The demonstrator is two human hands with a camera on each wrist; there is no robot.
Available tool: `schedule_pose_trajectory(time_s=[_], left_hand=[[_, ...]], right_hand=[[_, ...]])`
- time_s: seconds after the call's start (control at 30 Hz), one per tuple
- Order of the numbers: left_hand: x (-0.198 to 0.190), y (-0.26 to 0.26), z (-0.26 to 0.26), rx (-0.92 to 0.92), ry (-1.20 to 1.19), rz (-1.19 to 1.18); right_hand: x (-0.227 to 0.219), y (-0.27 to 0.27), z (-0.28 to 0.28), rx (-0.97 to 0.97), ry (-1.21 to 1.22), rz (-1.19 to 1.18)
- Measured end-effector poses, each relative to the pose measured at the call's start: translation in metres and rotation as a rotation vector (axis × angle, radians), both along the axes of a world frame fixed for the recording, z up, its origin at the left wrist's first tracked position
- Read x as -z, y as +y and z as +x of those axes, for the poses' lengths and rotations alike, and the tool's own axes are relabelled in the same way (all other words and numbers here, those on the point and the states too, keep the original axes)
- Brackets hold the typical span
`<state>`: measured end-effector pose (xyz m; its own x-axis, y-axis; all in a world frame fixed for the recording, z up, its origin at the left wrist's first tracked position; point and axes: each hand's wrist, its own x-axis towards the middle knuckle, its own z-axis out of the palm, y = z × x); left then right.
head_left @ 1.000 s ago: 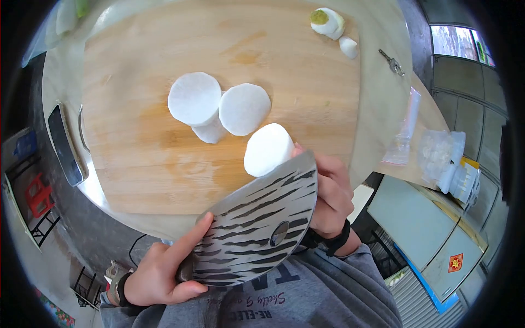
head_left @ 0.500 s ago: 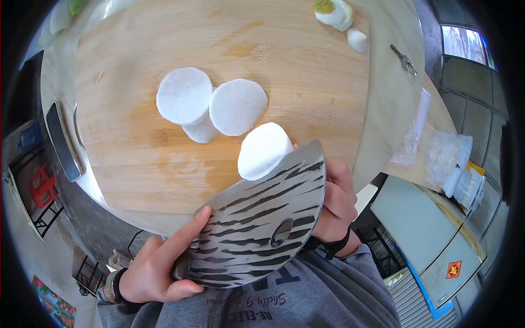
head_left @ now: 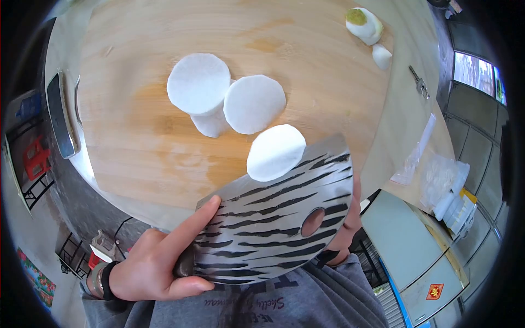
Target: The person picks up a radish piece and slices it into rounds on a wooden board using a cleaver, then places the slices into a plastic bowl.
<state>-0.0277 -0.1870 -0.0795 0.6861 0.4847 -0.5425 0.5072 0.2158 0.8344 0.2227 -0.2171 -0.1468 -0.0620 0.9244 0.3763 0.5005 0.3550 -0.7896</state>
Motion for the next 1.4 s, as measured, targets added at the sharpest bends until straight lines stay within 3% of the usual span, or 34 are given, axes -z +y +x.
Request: schedule_pose_trajectory(time_s=[0.13,0.4,0.67,0.83,0.97,1.03,1.23,1.33,1.4], left_hand=[[-0.015,0.011,0.01,-0.137,0.105,-0.327],[-0.015,0.009,0.014,-0.135,0.089,-0.235],[-0.016,0.023,0.024,-0.104,0.163,-0.294],[-0.016,0.023,0.031,-0.185,0.16,-0.293],[-0.021,0.045,0.039,-0.038,0.328,-0.398],[-0.016,0.038,0.037,-0.085,0.244,-0.279],[-0.013,0.039,0.037,-0.046,0.184,-0.335],[-0.004,0.027,0.044,-0.316,-0.063,-0.437],[0.005,0.021,0.044,-0.254,-0.134,-0.317]], right_hand=[[0.002,0.001,0.0,0.01,0.003,0.006],[0.005,-0.001,0.001,0.018,0.019,0.016],[0.016,-0.001,0.0,0.041,0.022,0.031],[0.017,-0.001,0.0,0.056,0.033,0.045],[0.017,-0.002,0.001,0.075,0.038,0.043],[0.017,-0.002,0.001,0.09,0.043,0.037],[0.014,-0.001,-0.001,0.11,0.032,0.045],[0.019,0.006,-0.001,0.092,0.041,0.103],[0.017,0.008,0.0,0.092,-0.001,0.086]])
